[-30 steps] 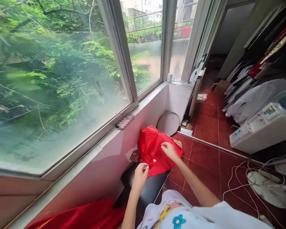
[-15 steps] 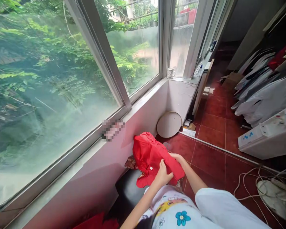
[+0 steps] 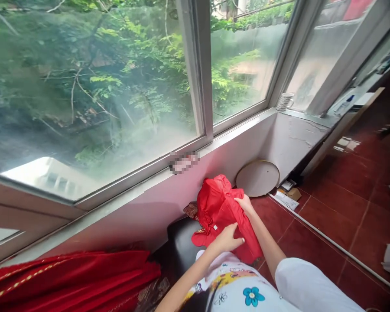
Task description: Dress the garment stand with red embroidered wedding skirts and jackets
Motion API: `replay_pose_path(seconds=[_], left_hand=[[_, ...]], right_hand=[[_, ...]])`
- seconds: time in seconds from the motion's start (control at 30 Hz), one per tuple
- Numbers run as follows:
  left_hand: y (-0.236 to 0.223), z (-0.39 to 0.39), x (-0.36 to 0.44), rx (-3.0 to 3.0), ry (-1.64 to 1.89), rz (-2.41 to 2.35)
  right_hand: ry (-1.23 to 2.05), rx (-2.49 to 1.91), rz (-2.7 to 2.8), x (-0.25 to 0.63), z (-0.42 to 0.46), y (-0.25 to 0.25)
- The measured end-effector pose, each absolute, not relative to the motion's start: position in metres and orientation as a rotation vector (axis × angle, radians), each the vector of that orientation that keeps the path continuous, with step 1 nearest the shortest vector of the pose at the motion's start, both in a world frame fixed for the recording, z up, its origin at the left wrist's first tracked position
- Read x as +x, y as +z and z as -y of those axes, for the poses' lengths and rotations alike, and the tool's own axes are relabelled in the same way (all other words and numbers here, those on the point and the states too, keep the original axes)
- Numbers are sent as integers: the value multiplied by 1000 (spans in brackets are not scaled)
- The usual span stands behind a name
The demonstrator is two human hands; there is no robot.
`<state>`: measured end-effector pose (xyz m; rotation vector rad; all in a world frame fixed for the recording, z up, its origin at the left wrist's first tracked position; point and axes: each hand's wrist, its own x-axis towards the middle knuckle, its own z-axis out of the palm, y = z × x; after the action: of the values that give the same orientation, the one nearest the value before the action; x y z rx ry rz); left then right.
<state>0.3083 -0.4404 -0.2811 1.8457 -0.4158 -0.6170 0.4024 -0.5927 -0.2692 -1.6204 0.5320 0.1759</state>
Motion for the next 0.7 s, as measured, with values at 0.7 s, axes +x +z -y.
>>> replay_pose_path(seconds=[0.7], left_hand=[[-237, 211, 287, 2040, -267, 41]], right_hand=[[363, -1449, 1385, 265, 468, -133]])
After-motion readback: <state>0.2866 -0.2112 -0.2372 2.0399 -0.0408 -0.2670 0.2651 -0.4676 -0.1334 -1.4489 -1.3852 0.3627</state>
